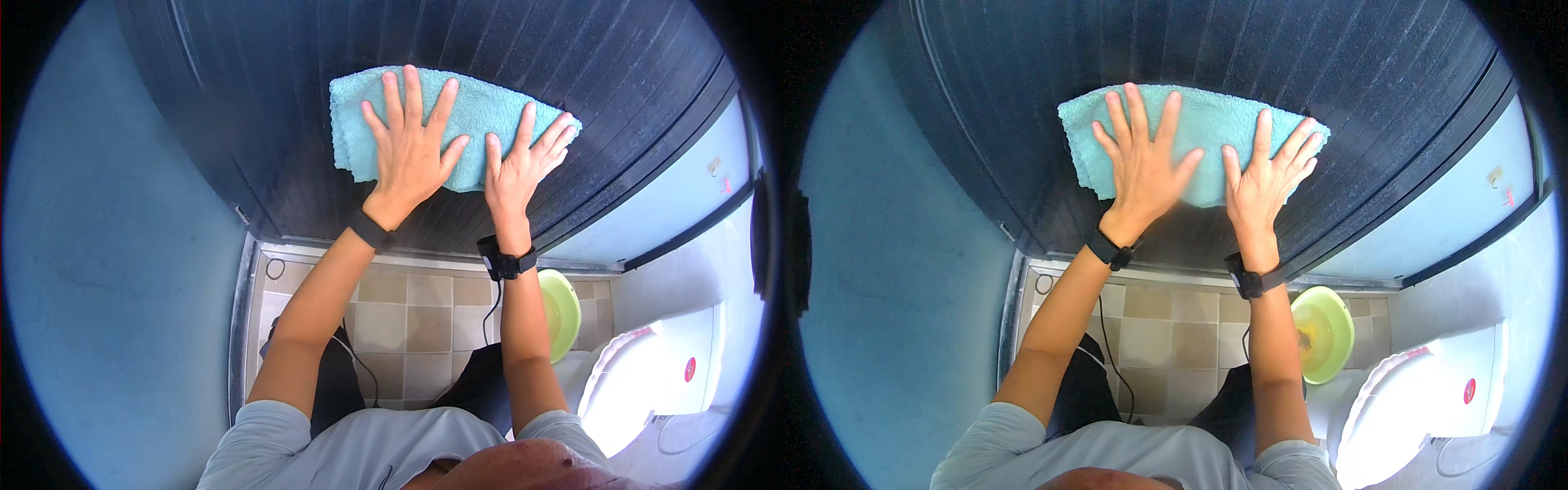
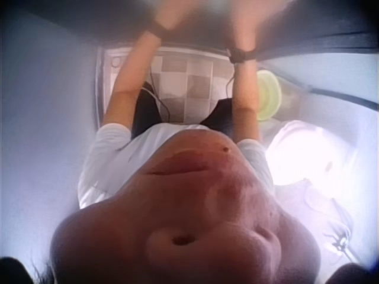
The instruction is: The person cleans a dark-colored door by hand with a blue cloth, repeatedly wiping the surface in different areas.
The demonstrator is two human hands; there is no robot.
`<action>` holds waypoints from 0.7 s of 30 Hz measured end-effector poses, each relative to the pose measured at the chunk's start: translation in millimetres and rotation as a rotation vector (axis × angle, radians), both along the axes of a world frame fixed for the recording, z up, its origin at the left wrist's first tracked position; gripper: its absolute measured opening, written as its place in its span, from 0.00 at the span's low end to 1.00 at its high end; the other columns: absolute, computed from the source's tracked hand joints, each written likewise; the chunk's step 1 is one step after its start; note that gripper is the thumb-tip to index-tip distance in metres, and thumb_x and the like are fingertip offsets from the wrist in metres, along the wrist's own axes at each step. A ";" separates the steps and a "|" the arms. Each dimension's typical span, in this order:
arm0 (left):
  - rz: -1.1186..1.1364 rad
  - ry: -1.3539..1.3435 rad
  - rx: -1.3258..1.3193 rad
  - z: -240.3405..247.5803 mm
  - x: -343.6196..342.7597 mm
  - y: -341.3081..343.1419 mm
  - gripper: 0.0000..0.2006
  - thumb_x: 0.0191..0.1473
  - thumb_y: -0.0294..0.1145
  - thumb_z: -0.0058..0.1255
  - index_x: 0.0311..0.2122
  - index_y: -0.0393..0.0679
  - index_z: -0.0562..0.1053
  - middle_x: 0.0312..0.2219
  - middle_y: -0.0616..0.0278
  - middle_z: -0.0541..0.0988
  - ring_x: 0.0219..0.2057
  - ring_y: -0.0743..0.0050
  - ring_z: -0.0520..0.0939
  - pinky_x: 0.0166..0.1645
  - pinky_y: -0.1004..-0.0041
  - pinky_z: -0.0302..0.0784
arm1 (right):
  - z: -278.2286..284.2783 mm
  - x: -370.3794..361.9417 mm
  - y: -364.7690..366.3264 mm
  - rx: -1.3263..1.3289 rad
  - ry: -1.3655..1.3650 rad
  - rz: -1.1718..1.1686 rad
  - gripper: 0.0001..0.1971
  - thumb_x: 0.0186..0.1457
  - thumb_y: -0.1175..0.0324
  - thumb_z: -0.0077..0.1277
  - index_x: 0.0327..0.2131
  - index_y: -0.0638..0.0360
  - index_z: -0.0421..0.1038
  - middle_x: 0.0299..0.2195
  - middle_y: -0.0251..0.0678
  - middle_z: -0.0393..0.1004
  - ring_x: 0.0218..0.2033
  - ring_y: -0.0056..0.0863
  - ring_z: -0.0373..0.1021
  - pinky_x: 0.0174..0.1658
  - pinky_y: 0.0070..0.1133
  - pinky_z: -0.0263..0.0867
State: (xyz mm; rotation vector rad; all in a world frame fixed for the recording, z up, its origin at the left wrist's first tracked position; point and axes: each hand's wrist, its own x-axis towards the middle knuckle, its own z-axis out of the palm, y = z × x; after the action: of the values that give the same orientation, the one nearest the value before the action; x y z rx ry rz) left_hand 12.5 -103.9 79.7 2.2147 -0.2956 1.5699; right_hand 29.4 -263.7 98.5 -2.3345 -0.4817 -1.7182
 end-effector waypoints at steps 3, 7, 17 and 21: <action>-0.008 0.014 0.002 4.5 0.2 -1.6 0.38 0.47 0.49 0.54 0.63 0.54 0.54 0.63 0.36 0.36 0.63 0.30 0.33 0.54 0.28 0.34 | -0.5 -0.8 -0.4 0.021 0.012 -0.016 0.33 0.52 0.47 0.48 0.60 0.46 0.55 0.64 0.57 0.31 0.63 0.61 0.30 0.57 0.57 0.35; -0.007 0.070 -0.018 3.1 -2.7 -5.4 0.36 0.48 0.48 0.54 0.62 0.59 0.55 0.62 0.35 0.36 0.62 0.29 0.34 0.53 0.27 0.34 | -4.1 -4.3 0.5 0.040 0.041 -0.054 0.34 0.53 0.47 0.48 0.60 0.47 0.54 0.64 0.58 0.30 0.64 0.61 0.30 0.57 0.56 0.35; -0.065 0.135 -0.078 -15.6 2.0 -15.9 0.32 0.51 0.46 0.50 0.61 0.64 0.56 0.61 0.33 0.39 0.61 0.25 0.38 0.53 0.27 0.36 | -35.5 -2.8 20.6 0.199 0.080 -0.143 0.33 0.55 0.55 0.45 0.62 0.52 0.48 0.62 0.64 0.28 0.63 0.63 0.29 0.58 0.54 0.35; -0.090 0.121 -0.084 -26.5 10.6 -18.0 0.31 0.52 0.45 0.50 0.62 0.66 0.56 0.61 0.33 0.42 0.61 0.25 0.41 0.52 0.26 0.37 | -46.3 0.8 25.3 0.249 0.123 -0.151 0.35 0.54 0.59 0.45 0.63 0.52 0.45 0.62 0.63 0.26 0.63 0.63 0.28 0.59 0.53 0.34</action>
State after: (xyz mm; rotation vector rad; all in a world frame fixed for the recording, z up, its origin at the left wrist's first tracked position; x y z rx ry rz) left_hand 23.1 -121.9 53.2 2.1896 -0.2840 1.3701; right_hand 30.2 -238.4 52.2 -2.3250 -0.0663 -1.5789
